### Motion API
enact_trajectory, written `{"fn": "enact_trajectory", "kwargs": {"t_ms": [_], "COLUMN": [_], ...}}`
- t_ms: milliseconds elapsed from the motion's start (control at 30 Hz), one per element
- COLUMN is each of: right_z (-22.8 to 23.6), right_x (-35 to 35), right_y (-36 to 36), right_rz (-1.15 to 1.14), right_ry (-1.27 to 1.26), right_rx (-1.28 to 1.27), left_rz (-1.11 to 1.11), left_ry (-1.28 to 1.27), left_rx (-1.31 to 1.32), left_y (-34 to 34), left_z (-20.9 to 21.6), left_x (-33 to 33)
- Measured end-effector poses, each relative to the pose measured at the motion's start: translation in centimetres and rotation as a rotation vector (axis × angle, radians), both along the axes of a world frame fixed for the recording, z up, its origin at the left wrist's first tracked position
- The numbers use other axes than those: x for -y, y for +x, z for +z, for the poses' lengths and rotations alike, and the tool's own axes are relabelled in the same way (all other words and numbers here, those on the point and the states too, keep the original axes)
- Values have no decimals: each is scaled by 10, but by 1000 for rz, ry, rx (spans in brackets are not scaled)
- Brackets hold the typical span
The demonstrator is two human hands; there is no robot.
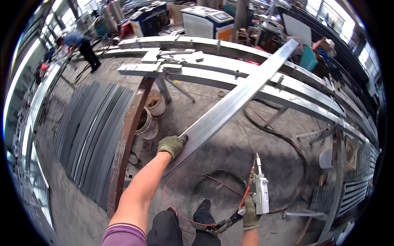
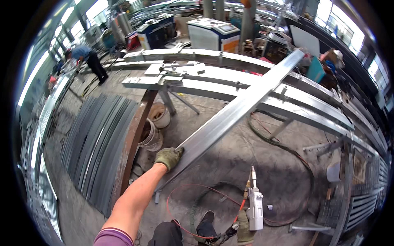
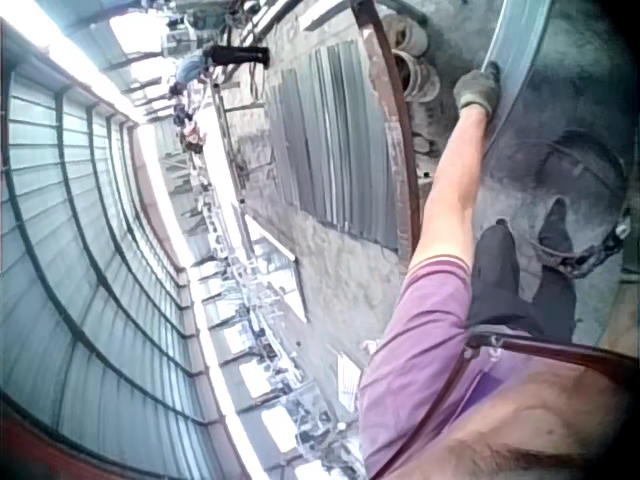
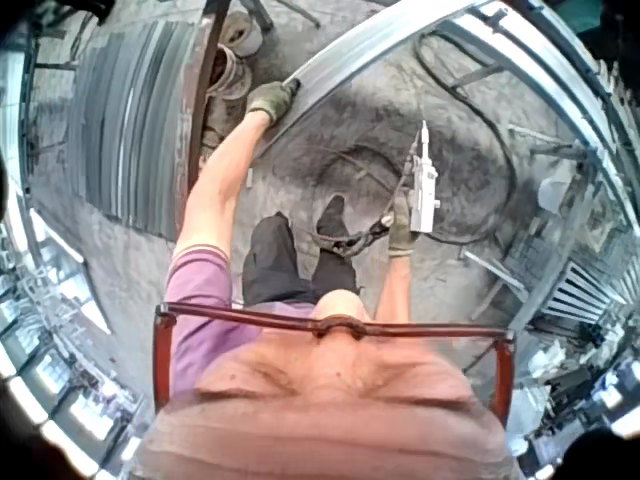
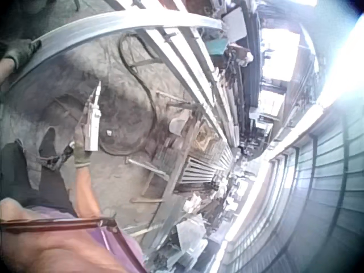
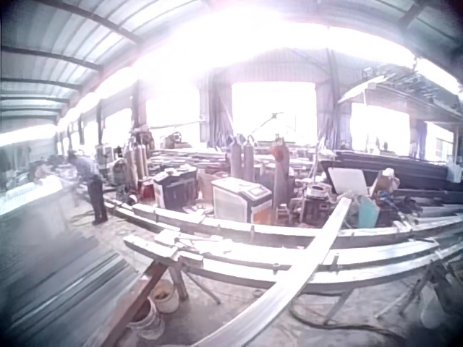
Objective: The person welds seams on rectangular aluminum frames using a handheld welding torch. They reposition the frames on a workbench and continue welding different joints, then move to a floor-level frame to weld its corners.
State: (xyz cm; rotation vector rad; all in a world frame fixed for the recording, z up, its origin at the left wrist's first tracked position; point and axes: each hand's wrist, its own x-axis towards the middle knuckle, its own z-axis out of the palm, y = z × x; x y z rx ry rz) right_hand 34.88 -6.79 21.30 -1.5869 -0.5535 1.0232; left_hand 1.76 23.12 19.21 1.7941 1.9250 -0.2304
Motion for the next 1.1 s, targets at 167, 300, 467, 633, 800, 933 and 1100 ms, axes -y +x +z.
{"fn": "enact_trajectory", "kwargs": {"t_ms": [167,300,467,633,800,933,1100], "right_z": [21,43,59,103,115,114,86], "right_x": [-18,-27,-41,-45,-45,-23,-4], "right_y": [-12,-24,-50,-97,-139,-172,-185], "right_rz": [123,240,342,541,1018,1098,1151], "right_ry": [-35,-6,-32,-98,140,9,166], "right_rx": [13,128,148,286,770,675,785], "left_rz": [36,-65,1,286,384,508,674], "left_ry": [-42,88,466,732,224,22,-124], "left_rx": [126,43,222,700,1136,1403,1535], "left_y": [-5,-31,-81,-115,-91,-56,-52], "left_z": [27,38,18,54,94,84,86], "left_x": [-11,-5,39,116,255,308,316]}}
